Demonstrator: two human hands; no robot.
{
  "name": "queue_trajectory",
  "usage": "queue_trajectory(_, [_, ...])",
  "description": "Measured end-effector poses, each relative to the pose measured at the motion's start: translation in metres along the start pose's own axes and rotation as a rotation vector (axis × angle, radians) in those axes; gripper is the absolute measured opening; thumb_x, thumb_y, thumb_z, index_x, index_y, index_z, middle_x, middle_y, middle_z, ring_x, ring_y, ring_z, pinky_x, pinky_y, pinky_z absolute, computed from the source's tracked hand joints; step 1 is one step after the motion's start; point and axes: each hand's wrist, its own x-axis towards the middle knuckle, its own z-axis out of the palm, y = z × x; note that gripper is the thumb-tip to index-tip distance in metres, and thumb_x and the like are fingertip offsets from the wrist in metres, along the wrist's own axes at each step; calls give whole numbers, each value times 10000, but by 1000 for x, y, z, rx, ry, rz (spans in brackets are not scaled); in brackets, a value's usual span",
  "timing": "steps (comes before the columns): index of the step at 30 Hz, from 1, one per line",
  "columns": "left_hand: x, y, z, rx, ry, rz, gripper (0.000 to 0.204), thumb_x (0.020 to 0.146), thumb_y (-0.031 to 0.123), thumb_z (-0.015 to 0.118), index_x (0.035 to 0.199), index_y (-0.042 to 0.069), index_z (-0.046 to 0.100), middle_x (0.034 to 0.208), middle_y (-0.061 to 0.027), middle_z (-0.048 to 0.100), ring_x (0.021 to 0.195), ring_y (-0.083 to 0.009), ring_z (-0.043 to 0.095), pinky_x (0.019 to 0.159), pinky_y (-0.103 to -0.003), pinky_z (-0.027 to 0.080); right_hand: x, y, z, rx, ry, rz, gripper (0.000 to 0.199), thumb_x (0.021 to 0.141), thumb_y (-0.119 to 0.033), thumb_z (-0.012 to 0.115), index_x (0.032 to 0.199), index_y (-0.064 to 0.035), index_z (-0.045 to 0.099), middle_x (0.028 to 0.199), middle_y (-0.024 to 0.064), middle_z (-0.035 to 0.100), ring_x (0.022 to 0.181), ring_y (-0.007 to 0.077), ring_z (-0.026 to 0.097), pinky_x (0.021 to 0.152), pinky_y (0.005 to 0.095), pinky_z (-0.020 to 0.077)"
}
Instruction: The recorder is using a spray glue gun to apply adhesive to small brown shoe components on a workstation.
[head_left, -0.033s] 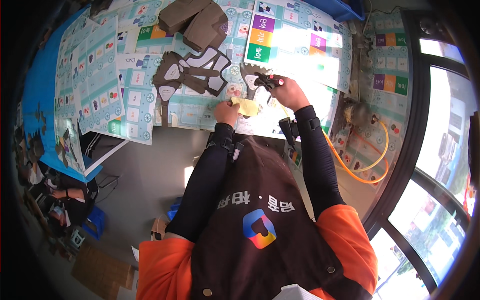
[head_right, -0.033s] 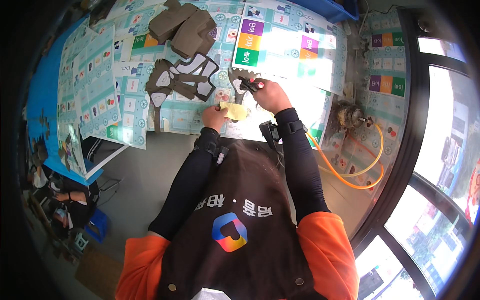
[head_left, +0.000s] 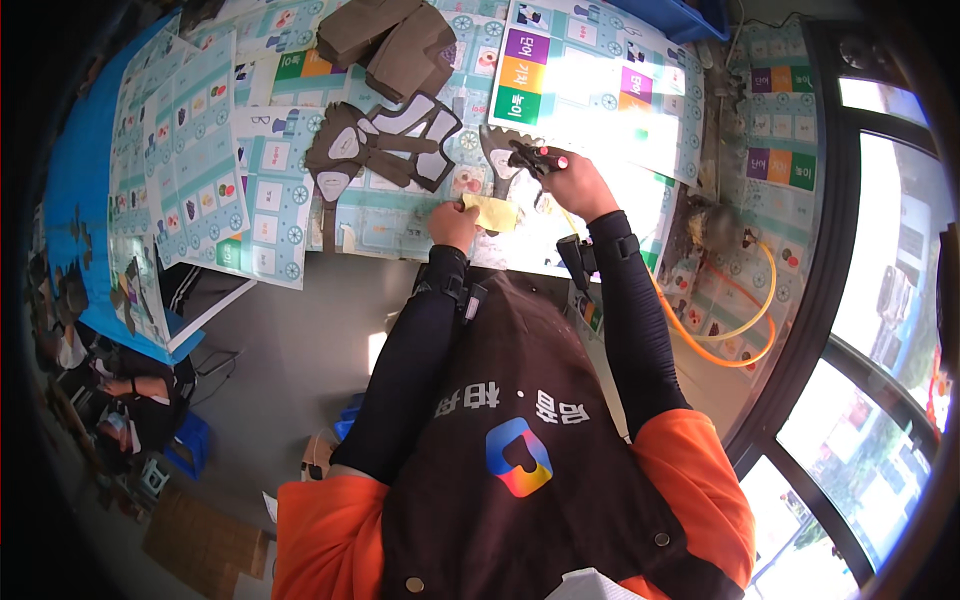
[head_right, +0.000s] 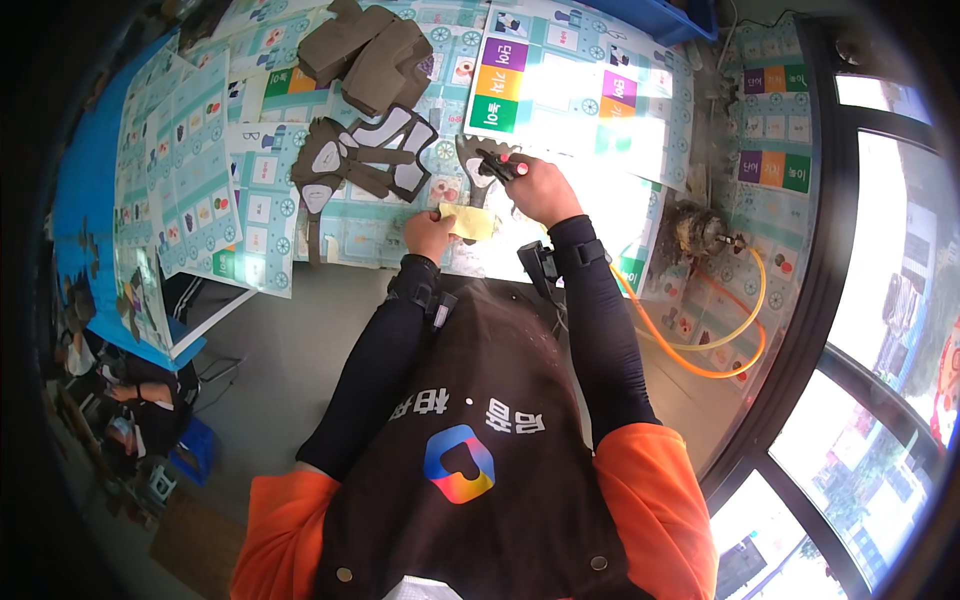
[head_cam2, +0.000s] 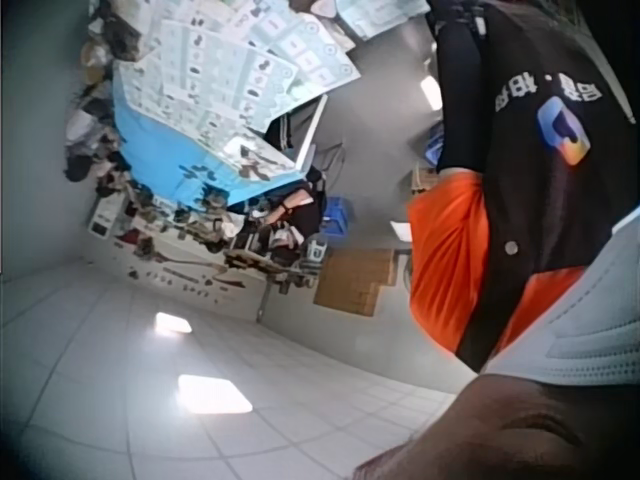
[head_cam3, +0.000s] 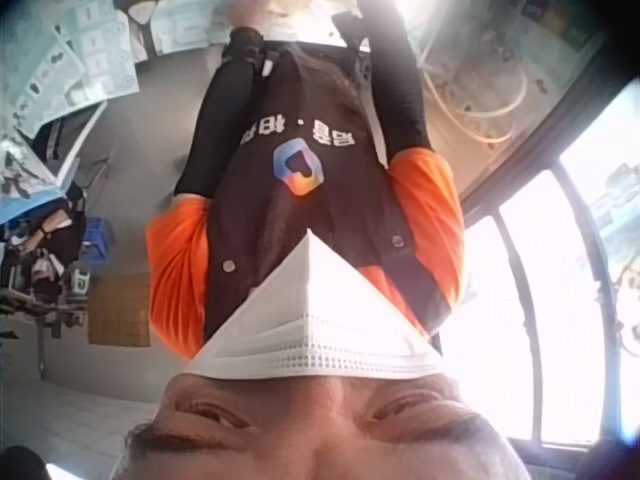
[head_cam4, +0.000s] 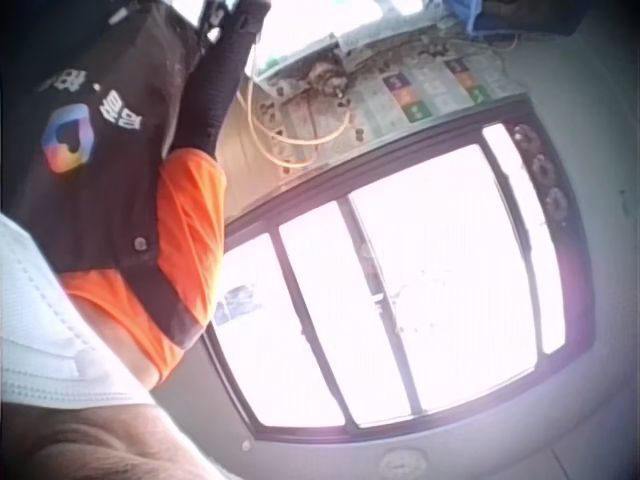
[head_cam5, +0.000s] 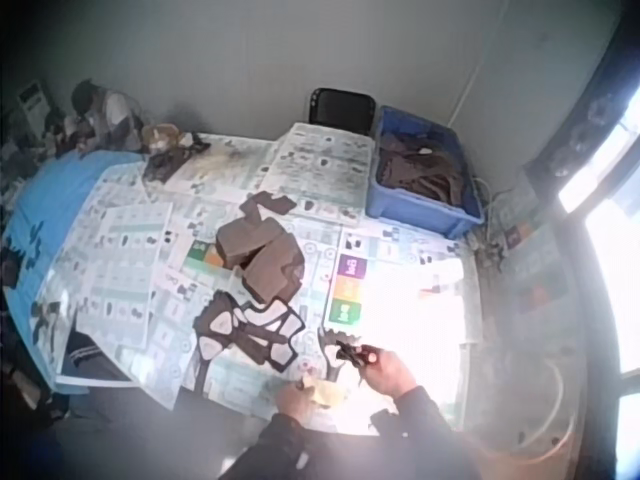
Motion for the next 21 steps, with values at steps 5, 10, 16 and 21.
queue_trajectory(5, [1, -2, 1, -10, 54, 32, 276, 719, 228, 679, 726, -43, 626, 604, -135, 634, 539, -231, 654, 541, -319, 513, 2, 0, 3, 85, 111, 29, 235, 748, -147, 500, 938, -45, 596, 820, 236, 602, 788, 417, 570, 695, 461, 460])
queue_trajectory(10, [4, -5, 1, 5, 54, 21, 283, 712, 241, 677, 735, -36, 630, 611, -136, 638, 548, -237, 654, 559, -323, 514, -5, 3, -3, -163, -68, 8, 239, 738, -122, 490, 939, -46, 596, 809, 249, 594, 792, 419, 566, 702, 464, 458])
queue_trajectory(16, [6, -7, 2, 2, 26, 27, 276, 747, 137, 697, 772, -117, 590, 660, -137, 623, 555, -214, 650, 476, -289, 537, -5, 3, 0, 34, 137, 25, 227, 742, -130, 492, 923, -45, 599, 815, 246, 593, 794, 425, 561, 711, 467, 457])
queue_trajectory(21, [6, -6, 2, -42, -30, -4, 251, 757, 115, 683, 780, -118, 591, 681, -137, 627, 561, -207, 649, 476, -290, 534, -11, 9, -3, -38, -6, -3, 250, 729, -122, 490, 940, -48, 603, 817, 250, 591, 797, 433, 555, 711, 464, 455])
